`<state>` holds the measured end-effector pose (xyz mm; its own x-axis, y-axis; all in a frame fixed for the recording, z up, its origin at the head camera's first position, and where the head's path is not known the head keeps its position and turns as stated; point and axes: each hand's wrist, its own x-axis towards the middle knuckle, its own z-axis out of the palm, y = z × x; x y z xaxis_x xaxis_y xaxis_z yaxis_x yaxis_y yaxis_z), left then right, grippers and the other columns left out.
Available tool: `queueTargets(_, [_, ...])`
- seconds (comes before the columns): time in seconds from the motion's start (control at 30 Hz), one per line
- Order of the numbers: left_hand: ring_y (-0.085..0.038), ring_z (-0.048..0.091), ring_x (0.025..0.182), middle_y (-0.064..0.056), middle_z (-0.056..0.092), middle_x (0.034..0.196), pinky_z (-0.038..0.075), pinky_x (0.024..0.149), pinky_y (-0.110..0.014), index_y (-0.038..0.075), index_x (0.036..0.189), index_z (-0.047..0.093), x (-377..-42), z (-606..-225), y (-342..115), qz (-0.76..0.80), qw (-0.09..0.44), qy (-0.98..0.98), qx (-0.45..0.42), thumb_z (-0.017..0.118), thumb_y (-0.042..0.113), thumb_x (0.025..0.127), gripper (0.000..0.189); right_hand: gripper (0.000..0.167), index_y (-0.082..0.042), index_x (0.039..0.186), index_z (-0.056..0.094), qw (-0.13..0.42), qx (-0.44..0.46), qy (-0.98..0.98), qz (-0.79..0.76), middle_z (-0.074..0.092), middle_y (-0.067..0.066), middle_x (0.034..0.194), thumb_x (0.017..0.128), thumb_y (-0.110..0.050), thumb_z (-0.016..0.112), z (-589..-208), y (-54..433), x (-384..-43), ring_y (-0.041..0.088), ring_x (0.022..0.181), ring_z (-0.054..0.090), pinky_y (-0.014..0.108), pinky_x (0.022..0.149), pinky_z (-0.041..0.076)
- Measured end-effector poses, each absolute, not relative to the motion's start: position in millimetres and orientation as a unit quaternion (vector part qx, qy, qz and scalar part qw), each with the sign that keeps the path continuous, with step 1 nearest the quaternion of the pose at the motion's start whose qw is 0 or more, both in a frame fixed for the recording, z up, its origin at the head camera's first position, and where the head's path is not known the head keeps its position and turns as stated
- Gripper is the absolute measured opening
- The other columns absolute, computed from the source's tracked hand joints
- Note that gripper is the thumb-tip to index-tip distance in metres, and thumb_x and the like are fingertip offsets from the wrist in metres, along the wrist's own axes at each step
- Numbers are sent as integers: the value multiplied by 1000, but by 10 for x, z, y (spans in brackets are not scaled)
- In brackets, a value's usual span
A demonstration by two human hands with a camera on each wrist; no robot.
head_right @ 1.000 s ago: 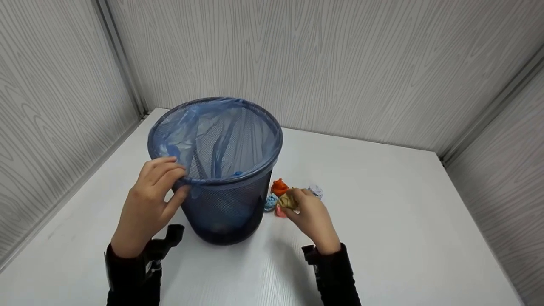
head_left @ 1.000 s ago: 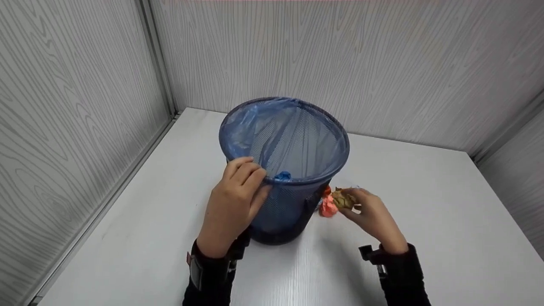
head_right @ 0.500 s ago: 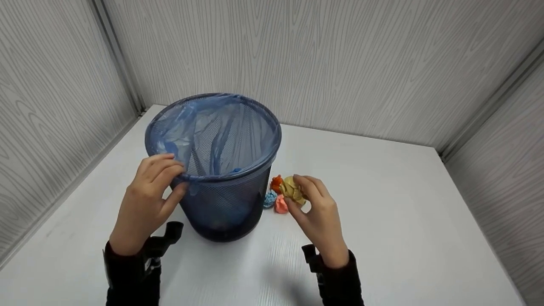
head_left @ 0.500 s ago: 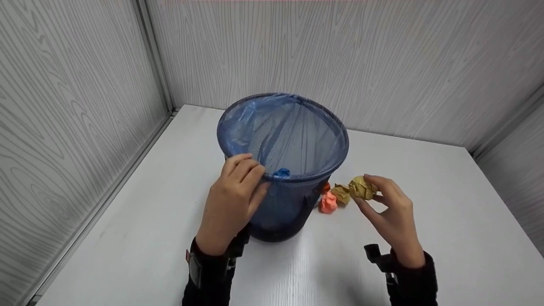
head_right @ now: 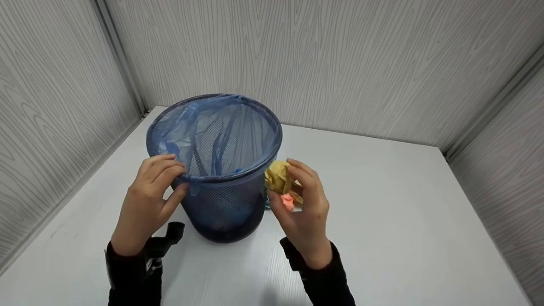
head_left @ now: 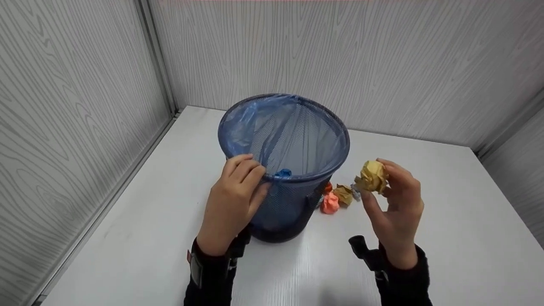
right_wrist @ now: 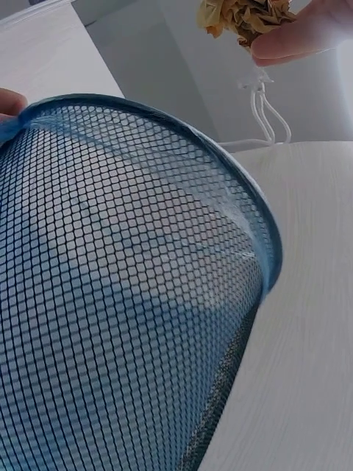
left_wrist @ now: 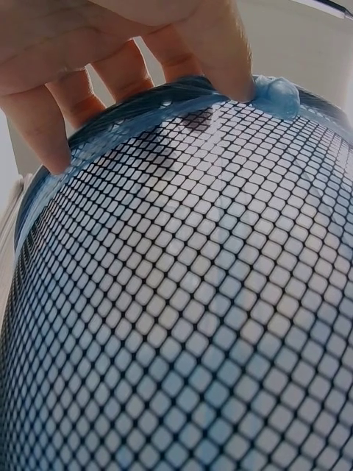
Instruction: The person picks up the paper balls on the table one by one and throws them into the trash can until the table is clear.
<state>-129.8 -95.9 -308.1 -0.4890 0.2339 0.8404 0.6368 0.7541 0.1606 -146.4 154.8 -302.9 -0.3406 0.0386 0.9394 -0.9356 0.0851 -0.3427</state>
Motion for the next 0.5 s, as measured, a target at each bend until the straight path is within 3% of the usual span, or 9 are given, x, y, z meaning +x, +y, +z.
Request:
queueTargets(0.2, [-27, 46, 106, -9, 56, 94, 46, 82, -33, 1, 90, 60, -1297, -3082, -972, -232, 435, -831, -258, 66, 10, 77, 17, 44, 17, 101, 42, 427, 400, -628, 512, 52, 22, 107, 82, -17, 62, -2889, 1277, -1579, 24, 95, 55, 22, 73, 50])
queueTargets(0.3, [-27, 46, 106, -9, 55, 94, 46, 83, -33, 2, 90, 60, -1304, -3075, -963, -231, 435, -830, -261, 66, 10, 77, 17, 34, 13, 102, 46, 414, 407, -653, 486, 52, 22, 108, 77, -1, 64, -2868, 1179, -1633, 24, 96, 54, 22, 72, 50])
queueTargets(0.43, [-27, 46, 106, -9, 55, 94, 47, 82, -33, 2, 90, 60, -1309, -3074, -953, -232, 434, -829, -264, 66, 11, 78, 17, 43, 9, 105, 47, 392, 409, -681, 464, 50, 21, 111, 66, 18, 63, -2896, 1113, -1691, 23, 97, 53, 19, 72, 49])
queueTargets(0.5, [-27, 46, 106, -9, 55, 94, 47, 81, -32, 2, 90, 60, -1309, -3075, -952, -231, 433, -831, -263, 66, 10, 77, 17, 43, 9, 106, 47, 384, 410, -688, 459, 49, 21, 113, 67, 17, 63, -2918, 1104, -1707, 23, 98, 52, 20, 74, 48])
